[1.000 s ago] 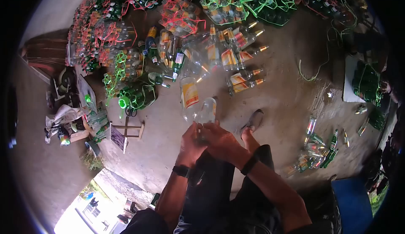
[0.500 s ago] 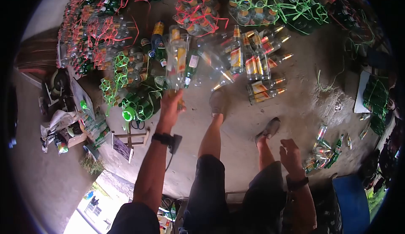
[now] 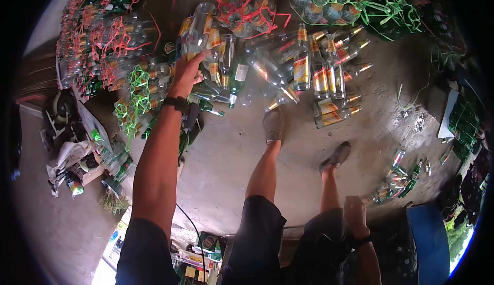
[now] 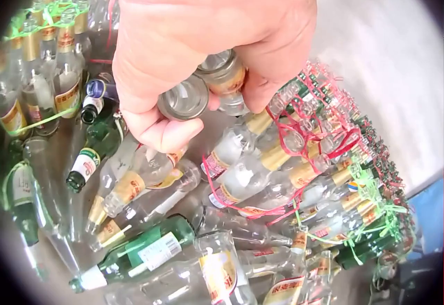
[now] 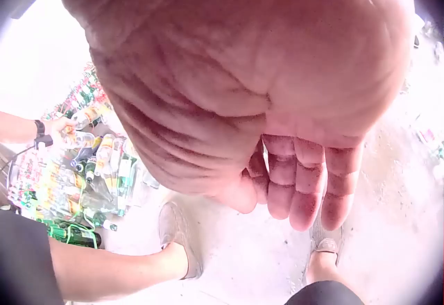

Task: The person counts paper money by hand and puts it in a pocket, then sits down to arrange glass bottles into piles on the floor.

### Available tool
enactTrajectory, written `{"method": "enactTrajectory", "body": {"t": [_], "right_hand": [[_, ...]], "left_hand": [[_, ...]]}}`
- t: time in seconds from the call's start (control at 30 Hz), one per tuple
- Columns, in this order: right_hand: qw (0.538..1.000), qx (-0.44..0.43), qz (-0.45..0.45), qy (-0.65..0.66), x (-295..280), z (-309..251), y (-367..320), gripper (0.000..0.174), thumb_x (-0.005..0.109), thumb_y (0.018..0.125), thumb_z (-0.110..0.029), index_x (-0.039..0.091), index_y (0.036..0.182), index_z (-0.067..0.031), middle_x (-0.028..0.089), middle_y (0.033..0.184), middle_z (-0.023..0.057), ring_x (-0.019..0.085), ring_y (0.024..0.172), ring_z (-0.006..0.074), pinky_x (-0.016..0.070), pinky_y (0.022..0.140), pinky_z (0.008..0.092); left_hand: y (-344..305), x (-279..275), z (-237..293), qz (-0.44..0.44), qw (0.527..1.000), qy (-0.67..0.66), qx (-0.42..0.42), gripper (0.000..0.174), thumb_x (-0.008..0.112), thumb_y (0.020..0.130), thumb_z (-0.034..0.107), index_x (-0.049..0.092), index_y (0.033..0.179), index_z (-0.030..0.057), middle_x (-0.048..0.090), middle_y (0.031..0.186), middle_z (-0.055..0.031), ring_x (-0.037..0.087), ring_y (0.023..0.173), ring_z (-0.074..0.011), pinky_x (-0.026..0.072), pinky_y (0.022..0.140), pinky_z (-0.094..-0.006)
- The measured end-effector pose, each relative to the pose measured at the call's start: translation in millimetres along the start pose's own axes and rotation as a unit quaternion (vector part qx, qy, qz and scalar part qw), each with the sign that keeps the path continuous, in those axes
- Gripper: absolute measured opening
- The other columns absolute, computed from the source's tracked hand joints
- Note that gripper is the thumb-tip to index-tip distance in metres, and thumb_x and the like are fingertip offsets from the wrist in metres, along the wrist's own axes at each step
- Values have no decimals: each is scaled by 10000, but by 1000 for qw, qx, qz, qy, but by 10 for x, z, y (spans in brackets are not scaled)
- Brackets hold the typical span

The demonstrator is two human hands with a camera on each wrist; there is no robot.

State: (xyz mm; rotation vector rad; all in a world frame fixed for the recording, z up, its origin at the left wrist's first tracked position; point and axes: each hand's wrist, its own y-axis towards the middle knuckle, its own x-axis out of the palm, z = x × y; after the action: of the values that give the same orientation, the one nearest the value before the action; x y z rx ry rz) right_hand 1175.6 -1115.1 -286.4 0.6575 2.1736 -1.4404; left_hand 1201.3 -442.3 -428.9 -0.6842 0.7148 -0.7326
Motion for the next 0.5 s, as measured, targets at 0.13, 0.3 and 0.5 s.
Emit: {"method": "enactTrajectory", "body": {"t": [0.13, 0.3, 0.5], "right_hand": [[999, 50, -12, 0, 100, 9, -67, 91, 592, 887, -61, 669, 919, -24, 646, 834, 215, 650, 835, 418, 524, 693, 465], [995, 70, -66, -36, 121, -115, -132, 101, 589, 894, -77, 660, 934, -18, 648, 870, 232, 650, 837, 434, 523, 698, 474], [992, 97, -81, -26, 230, -109, -213, 100, 600, 897, -76, 659, 947, -13, 660, 892, 229, 659, 854, 439, 531, 709, 469]], "left_hand": [[285, 53, 28, 27, 996, 77, 44, 406, 767, 851, 438, 697, 1034, 82, 510, 794, 13, 491, 637, -113, 444, 526, -293], [506, 50, 19, 9, 996, 66, 52, 409, 754, 866, 450, 691, 1033, 82, 478, 774, 26, 467, 627, -105, 438, 518, -288], [914, 76, -42, 14, 991, 133, 17, 399, 741, 881, 432, 679, 1020, 63, 446, 690, 36, 430, 560, -92, 392, 476, -262]]}}
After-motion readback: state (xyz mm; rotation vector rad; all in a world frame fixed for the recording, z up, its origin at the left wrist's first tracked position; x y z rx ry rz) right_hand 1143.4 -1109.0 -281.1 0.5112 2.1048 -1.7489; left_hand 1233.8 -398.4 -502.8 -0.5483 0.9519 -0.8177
